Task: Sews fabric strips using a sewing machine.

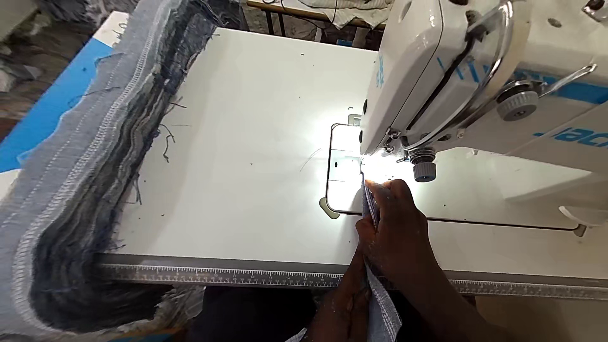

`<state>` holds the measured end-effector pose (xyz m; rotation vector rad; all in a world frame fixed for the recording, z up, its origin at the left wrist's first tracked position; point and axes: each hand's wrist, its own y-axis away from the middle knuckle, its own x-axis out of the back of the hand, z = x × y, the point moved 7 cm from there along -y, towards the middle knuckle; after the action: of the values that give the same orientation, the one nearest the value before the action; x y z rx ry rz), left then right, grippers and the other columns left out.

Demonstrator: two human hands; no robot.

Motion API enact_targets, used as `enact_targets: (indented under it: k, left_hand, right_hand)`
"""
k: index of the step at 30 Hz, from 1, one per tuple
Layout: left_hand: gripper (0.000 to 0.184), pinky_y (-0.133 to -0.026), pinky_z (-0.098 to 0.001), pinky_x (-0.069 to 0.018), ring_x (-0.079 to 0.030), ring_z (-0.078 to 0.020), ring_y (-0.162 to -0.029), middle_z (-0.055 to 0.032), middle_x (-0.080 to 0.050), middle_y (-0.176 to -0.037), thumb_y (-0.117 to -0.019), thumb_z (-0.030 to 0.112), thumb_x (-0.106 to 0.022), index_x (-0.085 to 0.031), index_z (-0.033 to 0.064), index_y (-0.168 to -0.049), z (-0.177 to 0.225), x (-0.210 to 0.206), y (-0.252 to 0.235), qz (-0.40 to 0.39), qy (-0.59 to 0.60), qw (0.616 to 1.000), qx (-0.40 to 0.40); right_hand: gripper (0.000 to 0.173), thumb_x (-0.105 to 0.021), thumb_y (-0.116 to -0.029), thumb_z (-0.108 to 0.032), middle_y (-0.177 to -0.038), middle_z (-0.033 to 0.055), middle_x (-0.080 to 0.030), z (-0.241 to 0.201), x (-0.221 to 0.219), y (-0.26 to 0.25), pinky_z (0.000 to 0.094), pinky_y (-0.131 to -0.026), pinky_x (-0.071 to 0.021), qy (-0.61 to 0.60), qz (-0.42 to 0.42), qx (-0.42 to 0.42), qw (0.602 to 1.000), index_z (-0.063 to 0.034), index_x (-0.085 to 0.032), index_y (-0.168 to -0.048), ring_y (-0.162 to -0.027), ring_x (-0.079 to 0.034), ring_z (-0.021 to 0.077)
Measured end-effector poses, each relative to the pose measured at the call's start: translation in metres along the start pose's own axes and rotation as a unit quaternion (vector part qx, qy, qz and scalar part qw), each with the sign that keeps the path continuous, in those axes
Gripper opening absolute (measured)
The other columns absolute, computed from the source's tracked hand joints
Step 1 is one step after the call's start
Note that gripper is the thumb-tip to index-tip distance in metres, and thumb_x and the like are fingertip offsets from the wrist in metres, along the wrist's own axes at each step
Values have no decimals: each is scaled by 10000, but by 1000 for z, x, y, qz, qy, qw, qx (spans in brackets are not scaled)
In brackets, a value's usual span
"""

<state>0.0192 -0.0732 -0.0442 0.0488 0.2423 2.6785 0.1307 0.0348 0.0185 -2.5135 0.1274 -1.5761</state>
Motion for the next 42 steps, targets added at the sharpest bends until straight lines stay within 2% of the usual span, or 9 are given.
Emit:
enact_targets:
  k: [7,18,20,24,27,29,33,37,42]
  left_hand:
    - [617,-550,-276,-576,-622,-75,-627,-94,-687,-1169,-1075,118,-456,-190,-7,-1617,2,3,4,-15,-76,996,34]
    - [229,-492,-327,-483,-593,-162,-559,2,-594,-670,-1003,229,-492,-673,90,-991,55,15,-46,-34,-569,793,-213]
    - [258,-721,-433,-541,-688,-268,-833,-89,-668,-908,-1071,222,-447,-565,76,-1248,78,13,-51,-198,-574,793,45]
    - [318,-502,-401,-529,-610,-143,-567,48,-647,-695,-1003,468,-564,-753,278,-1174,98,84,-47,-18,-532,843,-76]
    - [536,-868,-611,-542,-663,-384,-1094,-168,-680,-1205,-1042,510,-490,-634,111,-1371,113,160,-87,148,-591,787,-97]
    - [829,-1191,-687,-223,-250,-450,-1523,-205,-315,-1643,-1031,620,-369,-284,36,-1614,86,162,-112,135,-598,788,-67]
    - [739,-1237,-646,-164,-183,-394,-1558,-167,-266,-1677,-1047,537,-434,-379,22,-1575,46,24,-50,-20,-559,801,-213]
    - [372,-1039,-532,-505,-620,-251,-1274,-53,-648,-1389,-1079,399,-484,-710,174,-1271,19,-62,14,-380,-296,855,-193]
    - [424,-631,-410,-553,-640,-153,-700,-7,-658,-784,-1029,514,-553,-723,157,-876,42,31,6,-226,-315,915,-113]
  right_hand:
    - [545,-719,-843,-120,-1153,97,-573,-2,1,2,330,-682,-552,-4,-6,-6,1000,-53,-624,-1375,-905,-620,196]
    - [474,-706,-839,-127,-1048,71,-595,9,0,-22,308,-678,-542,-30,-45,-7,999,-77,-693,-1310,-822,-610,156]
    - [491,-709,-857,-134,-1042,72,-584,9,3,-21,306,-647,-530,-39,-53,-4,998,-92,-676,-1345,-779,-589,142]
    - [508,-674,-870,-225,-964,-51,-628,27,18,18,285,-528,-535,-139,-99,-12,985,-277,-644,-1374,-640,-575,56]
    - [318,-630,-928,-241,-955,-117,-669,39,28,43,236,-519,-560,-241,-118,6,963,-309,-722,-1225,-649,-611,28]
    - [242,-631,-955,-229,-963,-100,-682,41,38,47,245,-531,-598,-274,-86,24,958,-279,-760,-1153,-676,-653,57]
    - [209,-672,-955,-138,-974,-13,-723,56,55,47,299,-539,-628,-360,-20,-17,933,-164,-774,-1135,-670,-689,153]
    - [233,-678,-951,-94,-971,23,-709,55,53,47,305,-534,-635,-388,-26,-40,920,-130,-764,-1164,-660,-686,175]
    - [196,-747,-951,-302,-1005,2,-737,54,19,147,345,-760,-636,-352,-149,-17,924,-154,-729,-1079,-904,-715,134]
